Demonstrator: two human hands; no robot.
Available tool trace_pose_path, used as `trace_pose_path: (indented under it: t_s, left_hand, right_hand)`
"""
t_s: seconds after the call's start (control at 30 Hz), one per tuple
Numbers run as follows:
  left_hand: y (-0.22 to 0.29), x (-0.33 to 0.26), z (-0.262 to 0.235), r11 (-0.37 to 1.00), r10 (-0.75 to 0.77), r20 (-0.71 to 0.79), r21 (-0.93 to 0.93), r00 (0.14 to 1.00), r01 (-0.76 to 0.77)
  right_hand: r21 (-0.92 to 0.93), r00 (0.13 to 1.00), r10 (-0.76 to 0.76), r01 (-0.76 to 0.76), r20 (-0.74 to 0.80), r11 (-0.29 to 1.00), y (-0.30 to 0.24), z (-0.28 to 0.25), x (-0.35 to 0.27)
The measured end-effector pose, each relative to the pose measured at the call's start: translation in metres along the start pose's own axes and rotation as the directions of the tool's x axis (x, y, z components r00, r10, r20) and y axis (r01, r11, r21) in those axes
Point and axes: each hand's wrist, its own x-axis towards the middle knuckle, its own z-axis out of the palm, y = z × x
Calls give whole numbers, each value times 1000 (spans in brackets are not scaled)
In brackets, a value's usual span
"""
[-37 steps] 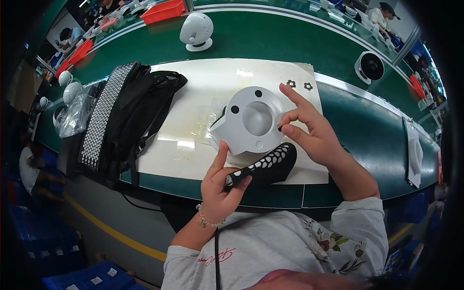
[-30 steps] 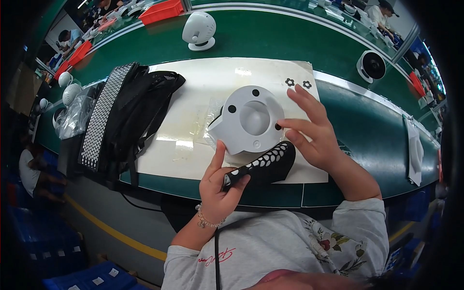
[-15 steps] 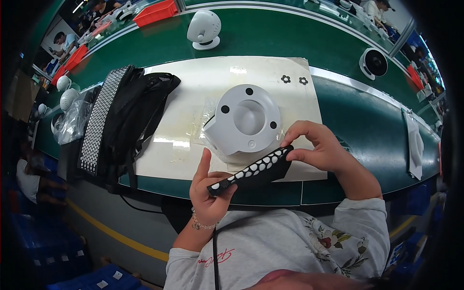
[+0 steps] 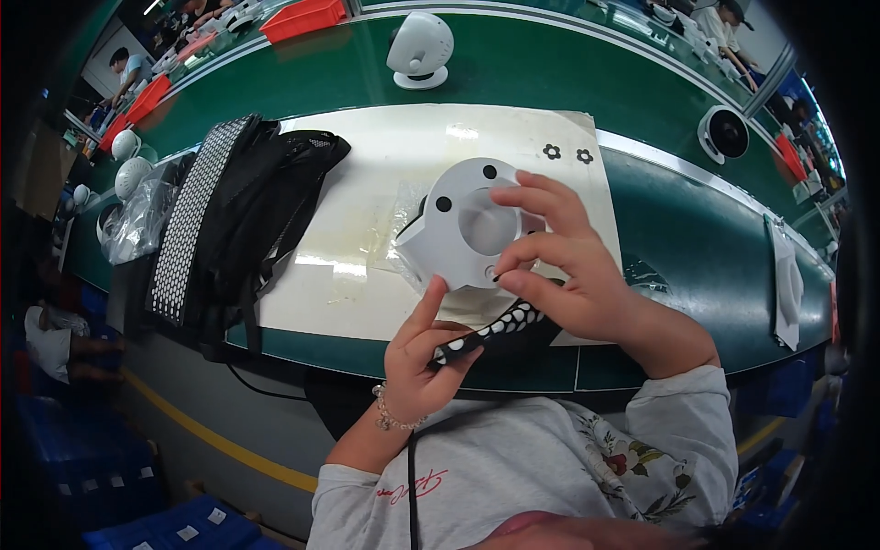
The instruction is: Assembling the components of circular LED lamp fixtures on a factory assembly line.
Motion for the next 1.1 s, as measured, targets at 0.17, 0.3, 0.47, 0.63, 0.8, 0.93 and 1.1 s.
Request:
trace_pose_path:
  t_s: [0.17,0.3,0.47,0.63,0.8,0.93,1.1]
  left_hand:
    - [2,1,1,1000,-3,-21,22,1000,3]
    - [0,0,2,999,-41,-12,-14,999,40]
    - [-1,0,1,999,-48,-6,-12,999,48]
    - [-3,1,1,999,-34,4,-20,999,34]
    - [-1,1,3,998,-54,1,-27,999,54]
    - [-4,2,3,1000,27,-13,9,1000,-27]
    - [-7,-4,4,1000,-14,-58,-6,998,13]
  right_hand:
    - [-360,989,-138,148,52,921,-5,0,-1]
    - [46,999,-20,22,-40,999,8,8,-2]
    - [-49,1000,-28,29,15,998,5,4,1]
    - [-569,942,-335,291,29,769,3,0,-12]
    - [-698,925,-359,337,121,632,-3,-11,-6]
    - [-516,942,-326,318,77,795,5,-25,49]
    - [-213,840,-121,270,529,939,17,-26,93]
